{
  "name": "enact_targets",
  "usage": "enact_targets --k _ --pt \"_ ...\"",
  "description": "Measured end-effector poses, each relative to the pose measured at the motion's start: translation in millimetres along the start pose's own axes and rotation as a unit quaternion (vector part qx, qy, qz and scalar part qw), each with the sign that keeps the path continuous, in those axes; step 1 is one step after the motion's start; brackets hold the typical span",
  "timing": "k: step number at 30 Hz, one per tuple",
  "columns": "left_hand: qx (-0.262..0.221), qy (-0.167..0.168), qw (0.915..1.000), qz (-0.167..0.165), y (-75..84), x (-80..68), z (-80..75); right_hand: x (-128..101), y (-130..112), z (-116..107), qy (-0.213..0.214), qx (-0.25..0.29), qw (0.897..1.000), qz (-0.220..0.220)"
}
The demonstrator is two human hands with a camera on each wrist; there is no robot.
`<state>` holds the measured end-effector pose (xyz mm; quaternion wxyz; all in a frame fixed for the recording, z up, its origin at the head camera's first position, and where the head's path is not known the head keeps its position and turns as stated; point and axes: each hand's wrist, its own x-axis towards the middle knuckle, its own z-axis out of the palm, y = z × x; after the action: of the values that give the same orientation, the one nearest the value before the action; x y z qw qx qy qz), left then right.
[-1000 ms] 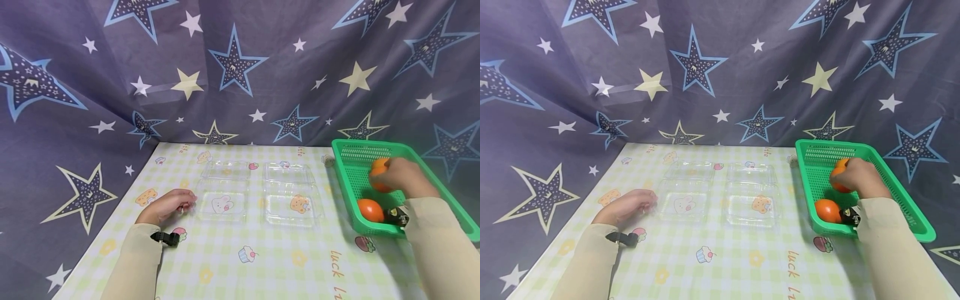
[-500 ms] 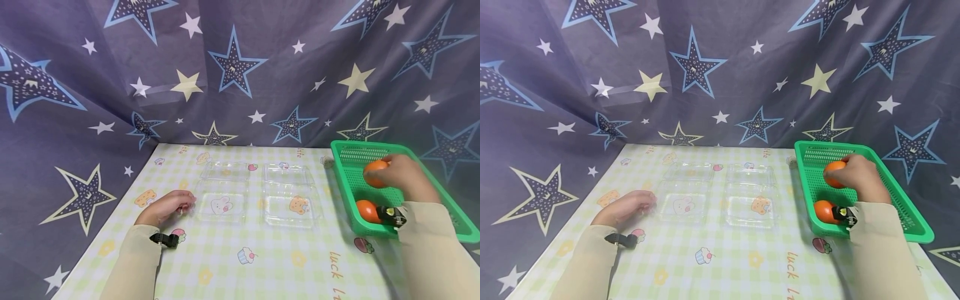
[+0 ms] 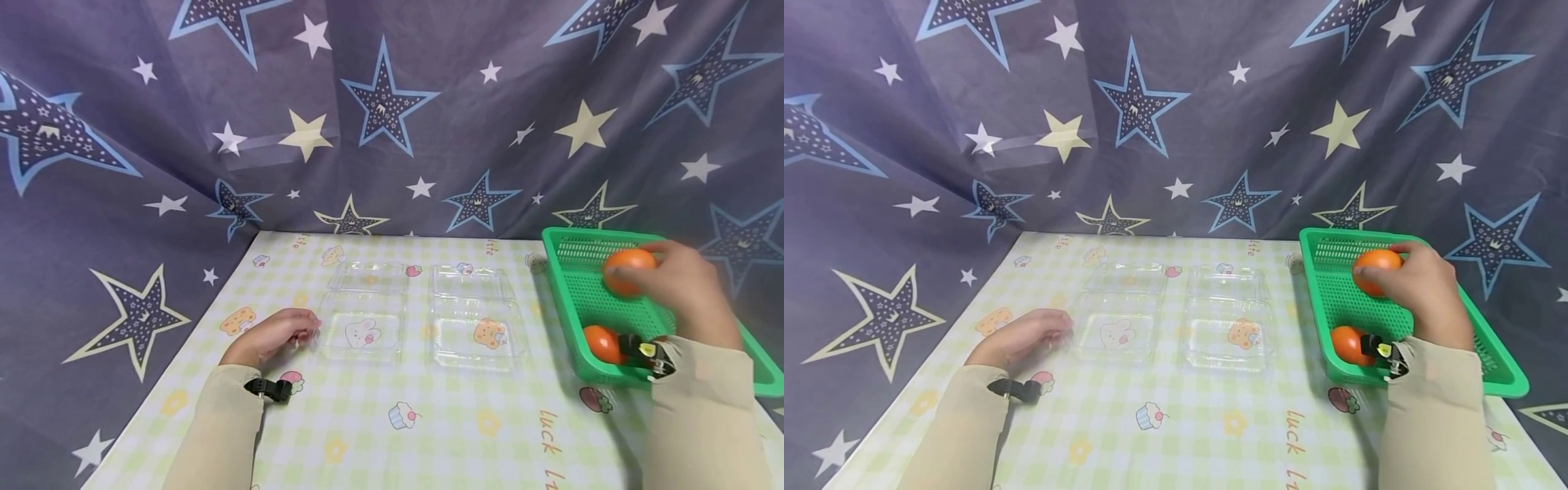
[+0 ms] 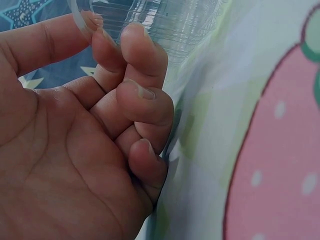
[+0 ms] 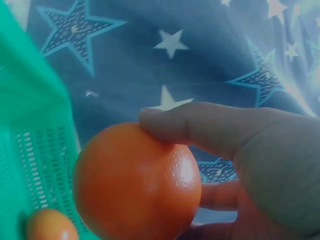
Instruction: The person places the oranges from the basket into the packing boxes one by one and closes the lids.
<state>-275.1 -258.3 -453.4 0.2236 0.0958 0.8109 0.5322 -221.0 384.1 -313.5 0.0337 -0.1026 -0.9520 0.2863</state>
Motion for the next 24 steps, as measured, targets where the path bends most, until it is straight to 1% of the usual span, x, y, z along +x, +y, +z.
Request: enact_targets --k 6,9,17,21,24 --pt "-0.008 0.001 1.0000 -0.002 0.8 -0.9 -0.1 -11.4 -16.8 2.9 0.038 0.017 0.999 0.016" --pt "-0.007 0.001 1.0000 -0.002 0.4 -1.3 0.2 -16.7 -23.8 4.7 0.052 0.022 0.998 0.013" --pt "-0.009 0.005 0.9999 -0.008 -2.1 -0.9 0.4 -29.3 -43.1 7.2 0.070 0.045 0.997 0.004" --pt "-0.008 0.007 0.9999 -0.010 -2.0 -1.2 -0.7 -34.7 -54.0 10.1 0.084 0.060 0.995 -0.010" --pt "-0.006 0.001 1.0000 -0.004 -2.1 -1.2 -1.4 -37.0 -61.2 13.9 0.082 0.071 0.993 -0.036"
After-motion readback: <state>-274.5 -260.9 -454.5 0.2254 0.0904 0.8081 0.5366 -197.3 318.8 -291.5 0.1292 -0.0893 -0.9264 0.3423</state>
